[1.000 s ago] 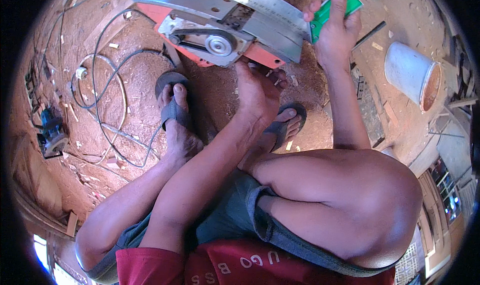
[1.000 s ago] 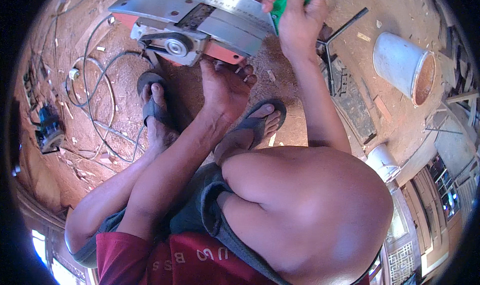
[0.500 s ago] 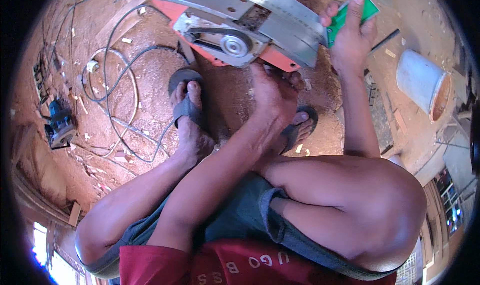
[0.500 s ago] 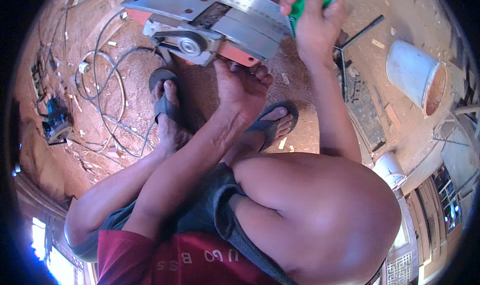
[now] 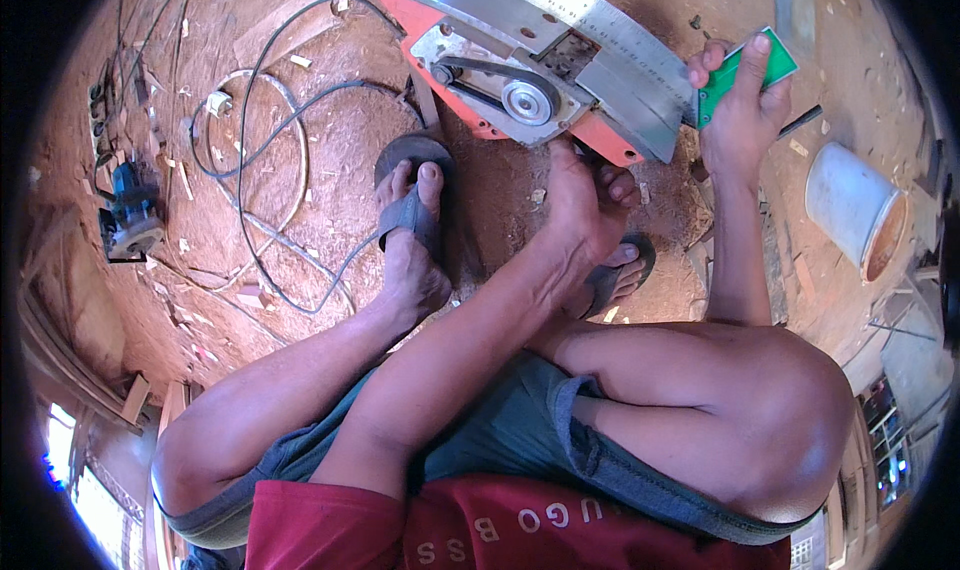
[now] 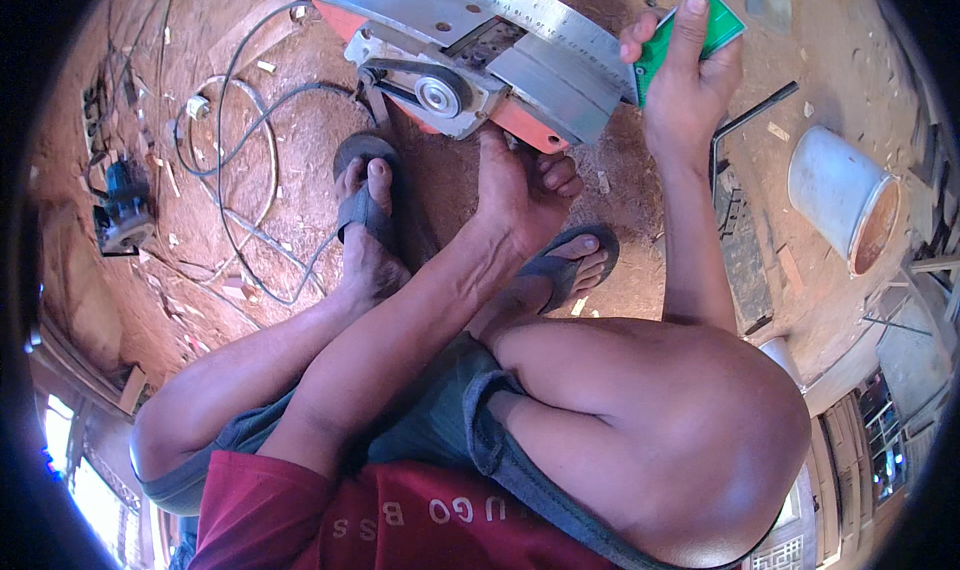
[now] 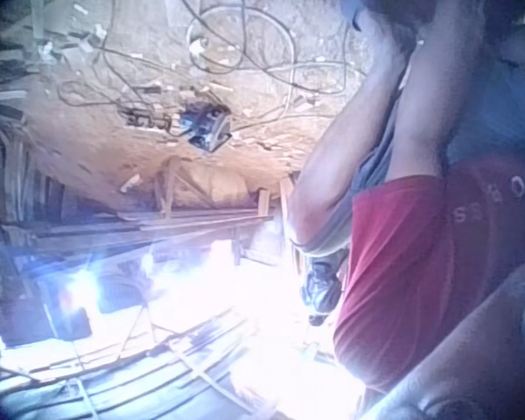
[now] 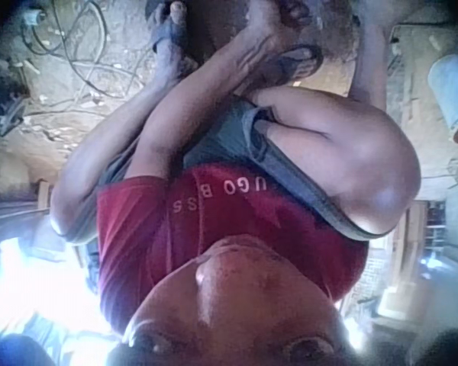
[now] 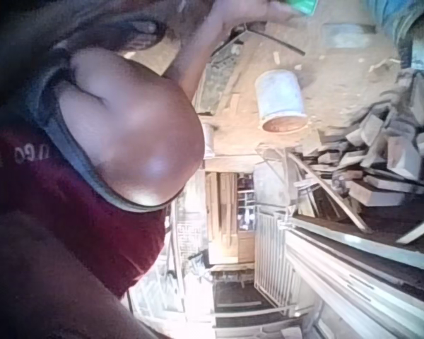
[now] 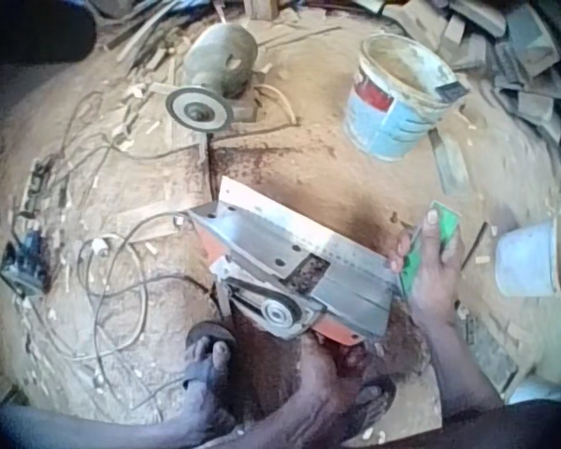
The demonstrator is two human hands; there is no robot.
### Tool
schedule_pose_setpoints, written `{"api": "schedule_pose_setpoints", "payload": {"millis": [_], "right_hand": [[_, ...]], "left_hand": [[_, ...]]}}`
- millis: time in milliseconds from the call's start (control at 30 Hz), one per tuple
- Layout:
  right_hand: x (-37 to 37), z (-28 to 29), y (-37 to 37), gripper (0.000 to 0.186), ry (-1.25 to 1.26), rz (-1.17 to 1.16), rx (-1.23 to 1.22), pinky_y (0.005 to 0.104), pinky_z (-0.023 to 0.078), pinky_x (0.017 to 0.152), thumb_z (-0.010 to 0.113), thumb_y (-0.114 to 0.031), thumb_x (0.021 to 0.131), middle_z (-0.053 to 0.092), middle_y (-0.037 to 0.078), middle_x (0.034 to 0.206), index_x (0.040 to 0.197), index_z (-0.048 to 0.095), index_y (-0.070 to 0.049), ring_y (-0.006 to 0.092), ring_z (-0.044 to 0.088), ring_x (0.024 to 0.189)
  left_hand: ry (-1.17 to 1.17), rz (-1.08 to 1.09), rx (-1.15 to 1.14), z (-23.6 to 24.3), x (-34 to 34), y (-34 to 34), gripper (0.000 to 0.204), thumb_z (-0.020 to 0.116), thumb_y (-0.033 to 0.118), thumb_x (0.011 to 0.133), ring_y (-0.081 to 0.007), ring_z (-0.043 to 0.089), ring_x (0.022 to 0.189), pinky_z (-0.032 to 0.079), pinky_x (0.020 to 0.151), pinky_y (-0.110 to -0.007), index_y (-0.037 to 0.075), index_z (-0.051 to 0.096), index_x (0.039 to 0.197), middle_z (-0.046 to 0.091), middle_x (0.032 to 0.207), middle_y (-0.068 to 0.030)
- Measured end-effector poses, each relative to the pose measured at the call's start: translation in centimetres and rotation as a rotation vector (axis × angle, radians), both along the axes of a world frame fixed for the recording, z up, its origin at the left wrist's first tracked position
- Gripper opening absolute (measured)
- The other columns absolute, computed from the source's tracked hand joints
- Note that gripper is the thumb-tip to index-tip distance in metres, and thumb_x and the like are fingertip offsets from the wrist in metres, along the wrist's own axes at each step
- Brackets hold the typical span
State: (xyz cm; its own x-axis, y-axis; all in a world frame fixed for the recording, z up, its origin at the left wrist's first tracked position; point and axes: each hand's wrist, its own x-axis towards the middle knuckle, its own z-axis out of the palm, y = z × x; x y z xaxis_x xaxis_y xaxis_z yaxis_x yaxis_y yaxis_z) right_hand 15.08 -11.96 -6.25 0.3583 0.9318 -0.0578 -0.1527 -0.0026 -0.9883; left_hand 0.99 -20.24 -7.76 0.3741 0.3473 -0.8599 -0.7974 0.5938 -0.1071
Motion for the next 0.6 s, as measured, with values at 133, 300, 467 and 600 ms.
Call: {"api": "schedule_pose_setpoints", "payload": {"millis": [133, 300, 467, 600], "right_hand": [[0.2, 0.1, -0.2, 0.028, -0.029, -0.023, -0.043, 0.0327, 0.052, 0.06, 0.048, -0.033, 0.109, 0.061, 0.01, 0.075, 0.1, 0.043, -0.007, 0.0185, 0.06, 0.062], [-0.1, 0.0, -0.6, 0.025, 0.019, -0.052, -0.02, 0.0338, 0.05, 0.062, 0.05, -0.031, 0.108, 0.059, 0.011, 0.076, 0.099, 0.045, -0.008, 0.0201, 0.058, 0.064], [-0.3, 0.0, -0.5, 0.024, -0.001, -0.093, -0.042, 0.034, 0.049, 0.062, 0.05, -0.03, 0.108, 0.058, 0.011, 0.076, 0.098, 0.046, -0.008, 0.0211, 0.057, 0.066], [-0.3, 0.1, -0.5, 0.025, -0.031, -0.096, -0.04, 0.034, 0.049, 0.061, 0.048, -0.03, 0.109, 0.058, 0.012, 0.076, 0.098, 0.045, -0.008, 0.0214, 0.057, 0.065]], "left_hand": [[0.054, -0.001, -0.009, 0.3, 0.2, 0.1, 0.061, 0.03, 0.07, 0.101, -0.014, 0.039, 0.064, 0.034, 0.058, -0.03, 0.014, 0.055, 0.105, 0.047, 0.081, -0.0014], [0.254, -0.001, 0.28, 0.1, 1.3, -1.5, 0.054, 0.034, 0.059, 0.104, -0.0175, 0.052, 0.076, 0.039, 0.062, -0.032, 0.012, 0.055, 0.119, 0.058, 0.101, -0.0054], [0.434, -0.095, 0.337, -0.5, 1.6, -2.6, 0.049, 0.034, 0.054, 0.107, -0.0185, 0.056, 0.078, 0.043, 0.064, -0.035, 0.011, 0.053, 0.122, 0.061, 0.109, -0.0063], [0.436, -0.101, 0.348, -1.0, 1.7, -2.8, 0.052, 0.033, 0.056, 0.107, -0.0186, 0.056, 0.074, 0.044, 0.064, -0.036, 0.011, 0.053, 0.122, 0.062, 0.112, -0.0065]]}}
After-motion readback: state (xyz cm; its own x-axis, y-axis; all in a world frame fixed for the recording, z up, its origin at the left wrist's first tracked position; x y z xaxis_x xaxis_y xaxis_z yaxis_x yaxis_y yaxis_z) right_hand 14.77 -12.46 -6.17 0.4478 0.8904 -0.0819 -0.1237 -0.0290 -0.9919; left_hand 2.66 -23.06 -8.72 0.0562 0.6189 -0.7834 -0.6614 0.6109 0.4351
